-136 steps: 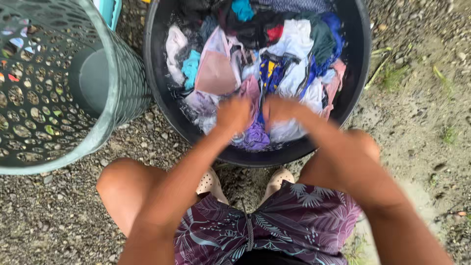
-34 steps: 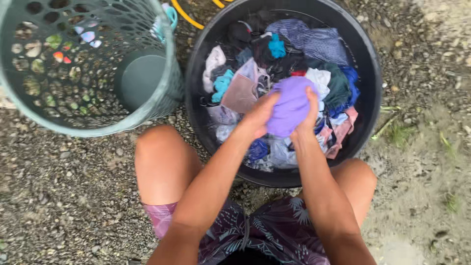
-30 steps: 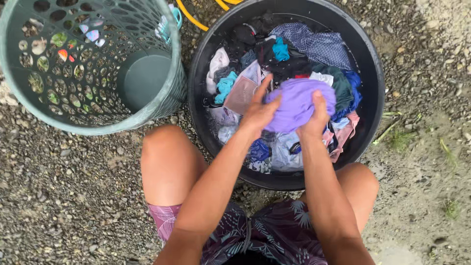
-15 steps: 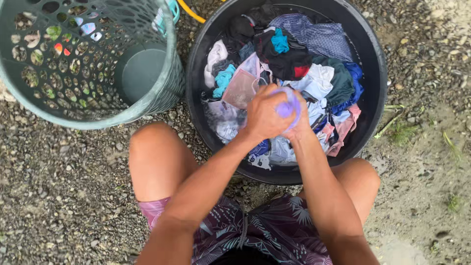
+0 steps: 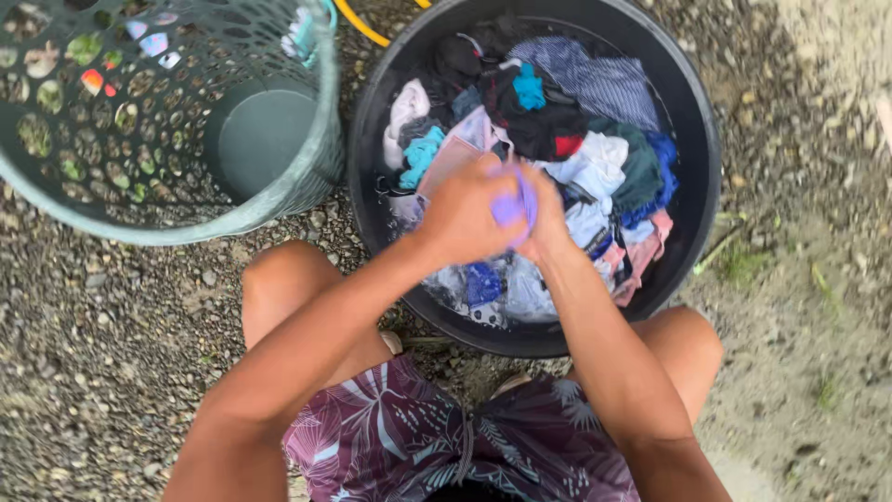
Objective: The person hand-washes laundry by transferring clothing between a basket and a basin of soapy water, scrubbing various garments such as shirts and undergarments by hand.
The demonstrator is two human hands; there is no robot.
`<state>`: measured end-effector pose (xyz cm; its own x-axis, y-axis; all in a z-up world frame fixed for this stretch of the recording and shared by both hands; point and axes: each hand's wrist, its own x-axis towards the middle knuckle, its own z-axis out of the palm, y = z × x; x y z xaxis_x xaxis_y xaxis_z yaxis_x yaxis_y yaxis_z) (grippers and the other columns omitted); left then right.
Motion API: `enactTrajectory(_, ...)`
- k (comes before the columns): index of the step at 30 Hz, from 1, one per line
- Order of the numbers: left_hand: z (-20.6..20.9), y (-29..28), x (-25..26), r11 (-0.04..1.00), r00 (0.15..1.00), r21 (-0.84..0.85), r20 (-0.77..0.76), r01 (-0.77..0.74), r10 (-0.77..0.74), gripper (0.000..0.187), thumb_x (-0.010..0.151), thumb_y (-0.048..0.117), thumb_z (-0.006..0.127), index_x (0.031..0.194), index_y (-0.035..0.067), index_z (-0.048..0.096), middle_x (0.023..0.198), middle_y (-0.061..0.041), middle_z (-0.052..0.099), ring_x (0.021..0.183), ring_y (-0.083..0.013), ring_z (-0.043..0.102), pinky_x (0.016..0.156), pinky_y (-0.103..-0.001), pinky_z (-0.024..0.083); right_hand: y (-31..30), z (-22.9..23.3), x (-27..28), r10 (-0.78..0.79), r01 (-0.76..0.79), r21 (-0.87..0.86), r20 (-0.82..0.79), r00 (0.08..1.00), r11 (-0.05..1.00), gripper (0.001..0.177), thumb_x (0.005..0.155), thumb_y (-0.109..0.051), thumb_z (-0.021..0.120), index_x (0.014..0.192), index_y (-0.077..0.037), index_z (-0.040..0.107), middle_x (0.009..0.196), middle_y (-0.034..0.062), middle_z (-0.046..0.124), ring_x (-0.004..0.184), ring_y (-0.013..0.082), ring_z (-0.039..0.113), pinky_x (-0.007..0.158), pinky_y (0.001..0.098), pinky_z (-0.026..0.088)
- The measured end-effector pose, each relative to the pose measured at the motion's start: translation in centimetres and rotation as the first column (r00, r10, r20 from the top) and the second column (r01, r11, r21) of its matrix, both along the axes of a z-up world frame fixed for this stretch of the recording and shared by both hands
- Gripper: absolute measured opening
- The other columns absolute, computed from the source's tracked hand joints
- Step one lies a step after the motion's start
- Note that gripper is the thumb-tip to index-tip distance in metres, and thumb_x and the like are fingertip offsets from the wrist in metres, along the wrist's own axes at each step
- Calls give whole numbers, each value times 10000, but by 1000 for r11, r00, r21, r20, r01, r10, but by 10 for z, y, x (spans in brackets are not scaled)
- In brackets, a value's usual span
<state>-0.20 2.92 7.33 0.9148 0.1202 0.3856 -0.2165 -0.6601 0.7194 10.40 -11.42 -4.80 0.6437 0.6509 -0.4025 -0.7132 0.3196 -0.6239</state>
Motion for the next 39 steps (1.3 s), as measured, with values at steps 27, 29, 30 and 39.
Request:
enactTrajectory(27, 3, 61, -29, 972, 893, -50, -407, -231, 191, 179, 921, 265, 639, 1050, 150, 687, 992, -162, 737, 902, -397, 704, 765, -511, 547, 18, -26, -45, 990, 172, -979, 90, -110, 108, 172, 914, -328, 720, 1009, -193, 767, 954, 123, 758, 872, 348, 725, 783, 510, 563)
enactTrajectory(29, -29, 42, -25, 979, 875, -88, -469, -185, 123, 223, 918, 282, 646, 1086, 137, 657, 1007, -168, 731, 978, -397, 696, 801, -521, 550, -18, -76, -66, 958, 47, -961, 268, -101, 273, 391, 733, -274, 796, 1109, -176, 747, 1070, 138, 735, 972, 387, 696, 855, 505, 546)
enactTrajectory(30, -46, 37, -29, 991, 854, -42, -513, -127, 88, 273, 894, 319, 669, 1106, 146, 658, 1025, -167, 726, 998, -401, 684, 808, -534, 539, -28, -101, -81, 970, 82, -972, 206, -129, 218, 575, 690, -317, 828, 1222, -151, 685, 1128, 182, 705, 1016, 416, 676, 860, 524, 526)
enactTrajectory(39, -109, 33, -19, 989, 695, 139, -716, 47, 68, 393, 848, 242, 688, 1226, 141, 645, 1150, -174, 687, 1091, -390, 666, 881, -533, 534, -25, -110, -86, 993, 92, -991, -87, 75, -94, 250, 895, -177, 627, 1131, -181, 710, 1124, 187, 723, 1067, 381, 689, 910, 501, 536)
